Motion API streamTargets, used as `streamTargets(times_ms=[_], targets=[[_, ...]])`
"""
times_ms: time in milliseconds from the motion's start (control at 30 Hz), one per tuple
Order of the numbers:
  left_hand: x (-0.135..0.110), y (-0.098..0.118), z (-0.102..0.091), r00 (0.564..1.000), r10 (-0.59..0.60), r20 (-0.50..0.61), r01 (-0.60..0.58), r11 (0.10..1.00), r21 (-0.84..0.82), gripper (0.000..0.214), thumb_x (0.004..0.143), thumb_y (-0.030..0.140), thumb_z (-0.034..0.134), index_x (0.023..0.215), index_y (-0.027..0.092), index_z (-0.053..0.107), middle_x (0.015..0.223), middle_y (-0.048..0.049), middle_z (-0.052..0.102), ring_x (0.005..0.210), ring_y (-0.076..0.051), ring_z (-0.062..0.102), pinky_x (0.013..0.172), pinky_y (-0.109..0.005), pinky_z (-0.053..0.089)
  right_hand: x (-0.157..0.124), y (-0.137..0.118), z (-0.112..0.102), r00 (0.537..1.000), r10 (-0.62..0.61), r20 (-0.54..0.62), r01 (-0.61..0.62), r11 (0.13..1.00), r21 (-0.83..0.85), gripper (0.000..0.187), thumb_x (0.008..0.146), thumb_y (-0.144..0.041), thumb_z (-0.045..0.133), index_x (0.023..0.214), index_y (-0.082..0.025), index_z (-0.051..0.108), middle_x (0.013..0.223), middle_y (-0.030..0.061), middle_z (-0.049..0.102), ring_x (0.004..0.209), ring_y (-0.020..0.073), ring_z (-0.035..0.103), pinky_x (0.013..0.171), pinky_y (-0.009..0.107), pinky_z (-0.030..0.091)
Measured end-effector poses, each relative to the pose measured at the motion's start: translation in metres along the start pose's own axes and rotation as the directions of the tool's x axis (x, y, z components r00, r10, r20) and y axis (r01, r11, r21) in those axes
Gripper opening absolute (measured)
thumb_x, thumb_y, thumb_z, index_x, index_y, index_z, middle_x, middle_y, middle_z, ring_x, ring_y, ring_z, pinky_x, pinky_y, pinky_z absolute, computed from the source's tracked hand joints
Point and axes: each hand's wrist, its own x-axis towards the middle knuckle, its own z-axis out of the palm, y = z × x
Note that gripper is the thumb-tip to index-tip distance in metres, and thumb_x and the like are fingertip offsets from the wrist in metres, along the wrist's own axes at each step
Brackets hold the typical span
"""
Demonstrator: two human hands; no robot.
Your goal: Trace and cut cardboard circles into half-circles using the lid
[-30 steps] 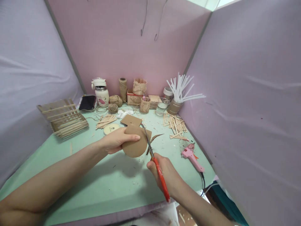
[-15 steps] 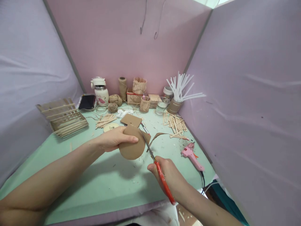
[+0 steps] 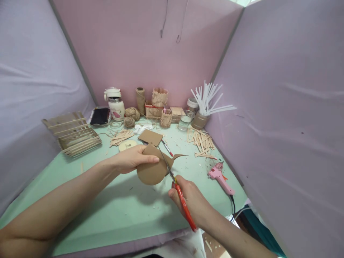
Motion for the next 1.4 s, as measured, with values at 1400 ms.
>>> streamTargets(times_ms=[1400], targets=[[0.011,-0.011,0.023,0.939,0.117,-0.324,-0.239,0.9,-0.364,0.043,0.066,0.031,0.085,0.102,0.015,0.069,0.099,-0.0076,0.073,0.084,-0.017,0.067,0.073,-0.027,0.053,0.025,0.01,0.029,0.971,0.084,-0.222,-0.022,0.963,0.267,0.053,0.087,-0.075,0.031,0.07,-0.025,0.036,0.045,-0.0076,0.039,0.035,0.0119,0.041,0.039,0.025,0.035]])
